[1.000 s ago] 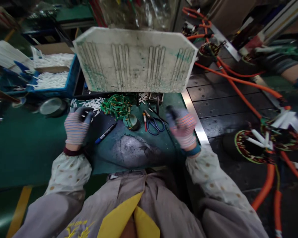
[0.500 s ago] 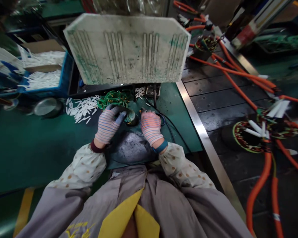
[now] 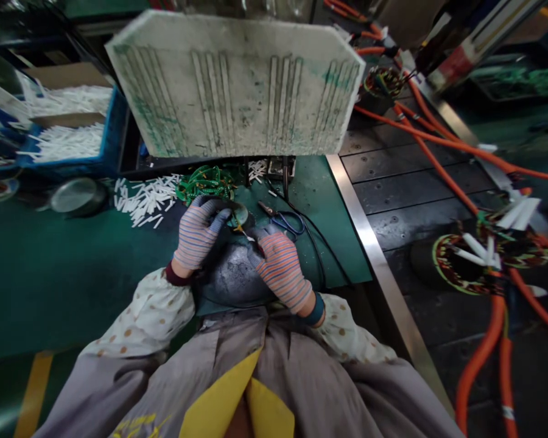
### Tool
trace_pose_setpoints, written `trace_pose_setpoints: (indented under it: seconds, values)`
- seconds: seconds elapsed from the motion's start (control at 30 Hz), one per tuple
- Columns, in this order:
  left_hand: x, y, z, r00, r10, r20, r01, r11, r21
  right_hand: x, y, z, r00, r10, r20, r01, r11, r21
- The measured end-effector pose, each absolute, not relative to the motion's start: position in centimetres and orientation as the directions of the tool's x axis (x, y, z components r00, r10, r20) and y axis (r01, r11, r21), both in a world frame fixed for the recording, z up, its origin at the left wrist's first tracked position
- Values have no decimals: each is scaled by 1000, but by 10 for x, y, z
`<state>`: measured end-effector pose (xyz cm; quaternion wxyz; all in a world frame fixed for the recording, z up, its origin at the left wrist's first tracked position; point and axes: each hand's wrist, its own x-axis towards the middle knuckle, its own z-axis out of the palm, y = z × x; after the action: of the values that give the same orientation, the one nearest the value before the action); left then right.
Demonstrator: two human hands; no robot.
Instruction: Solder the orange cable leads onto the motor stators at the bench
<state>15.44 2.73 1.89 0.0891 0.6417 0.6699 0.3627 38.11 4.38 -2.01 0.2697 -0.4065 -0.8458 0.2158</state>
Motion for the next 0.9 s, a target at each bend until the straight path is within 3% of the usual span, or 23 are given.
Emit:
trace_pose_setpoints:
  seconds: [0.33, 0.43, 0.53, 0.63, 0.7, 0.8, 0.9]
  values:
    - [151, 31, 16, -162, 905, 394, 818, -100, 567, 381, 72, -34, -491, 836, 247, 597, 529, -604]
    - [142, 20, 26, -184, 894, 409, 828, -83, 555, 388, 86, -14, -530, 810, 251, 645, 577, -501]
    - [118, -4, 41, -277, 871, 406, 861, 37, 508, 417, 111, 19, -464, 776, 428, 717, 612, -333]
    - [81, -21, 41, -496, 687, 532, 846, 243, 474, 449, 175, 52, -326, 785, 528, 844, 493, -212]
    - [59, -25, 31, -563, 703, 434, 806, 348, 479, 461, 239, 70, -266, 834, 483, 895, 400, -196]
    - [37, -25, 9, -634, 728, 262, 731, 454, 509, 461, 348, 92, -179, 892, 416, 913, 308, -267]
    - [26, -28, -5, -646, 739, 192, 710, 490, 506, 445, 452, 111, -155, 886, 437, 786, 379, -488]
